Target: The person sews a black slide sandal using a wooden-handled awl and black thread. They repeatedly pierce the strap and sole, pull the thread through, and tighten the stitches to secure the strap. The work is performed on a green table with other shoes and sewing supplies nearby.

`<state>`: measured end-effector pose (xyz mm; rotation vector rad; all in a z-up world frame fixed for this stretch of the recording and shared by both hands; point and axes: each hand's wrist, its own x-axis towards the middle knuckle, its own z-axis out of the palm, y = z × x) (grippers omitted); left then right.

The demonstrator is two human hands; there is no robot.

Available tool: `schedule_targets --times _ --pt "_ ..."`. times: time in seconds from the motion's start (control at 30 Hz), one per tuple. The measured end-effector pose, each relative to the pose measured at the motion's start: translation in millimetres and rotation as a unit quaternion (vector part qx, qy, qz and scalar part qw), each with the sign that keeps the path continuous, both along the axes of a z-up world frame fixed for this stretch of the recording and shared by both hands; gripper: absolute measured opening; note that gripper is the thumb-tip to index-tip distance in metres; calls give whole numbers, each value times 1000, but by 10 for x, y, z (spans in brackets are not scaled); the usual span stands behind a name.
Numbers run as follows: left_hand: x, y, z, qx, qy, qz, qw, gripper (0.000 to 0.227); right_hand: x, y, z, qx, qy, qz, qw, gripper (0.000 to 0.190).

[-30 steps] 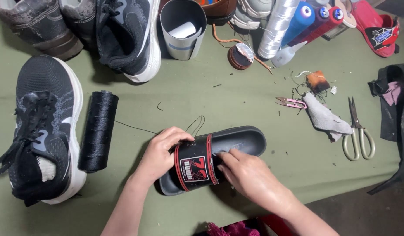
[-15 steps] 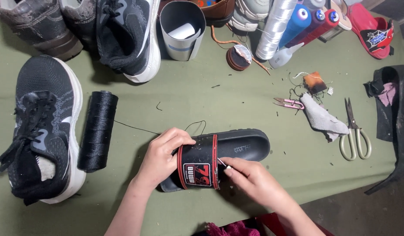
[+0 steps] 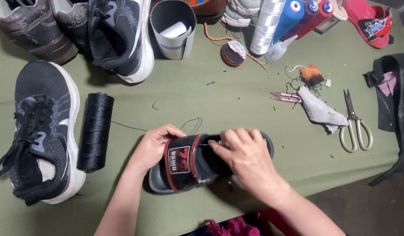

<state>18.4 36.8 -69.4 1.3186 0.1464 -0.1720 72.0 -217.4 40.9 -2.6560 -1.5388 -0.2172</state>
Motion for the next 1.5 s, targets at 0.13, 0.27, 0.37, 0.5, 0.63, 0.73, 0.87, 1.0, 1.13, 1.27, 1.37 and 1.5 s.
schedule_targets --times 0.13,0.27,0.37,0.5,0.63,0.73,0.87,1.0,1.13,1.27,1.37,1.5 --pt "1 6 -116 -48 11 -38 998 14 158 -4 187 -22 -24 22 999 40" --pt "23 19 -122 -65 9 -51 997 12 252 56 344 60 99 102 988 29" --pt "12 31 -170 -71 11 -49 996 13 340 -23 386 110 144 114 977 20" --pt "-9 98 -210 -85 47 -24 995 15 553 -386 439 163 225 -86 957 36" --pt "-28 117 -357 -142 9 -5 990 24 881 -531 -62 59 218 -249 942 32" --pt "8 152 -396 -136 -5 17 991 24 996 -626 -399 -17 247 -255 935 30" --pt "15 156 -413 -127 -17 37 991 24 786 -680 -110 103 150 -252 950 24" --pt "49 127 -423 -96 -30 51 994 22 328 -300 383 211 125 -139 960 11" --pt "50 112 -334 -83 -38 93 992 23 129 161 -48 122 155 -37 980 20" --pt "23 107 -310 -25 -48 110 992 24 99 322 -649 -6 165 -42 985 28" --pt "31 80 -307 -10 -44 107 993 23 129 359 -721 -54 185 -48 980 20" --pt "72 48 -343 -17 -12 117 993 24 227 380 -612 128 227 -76 962 18"
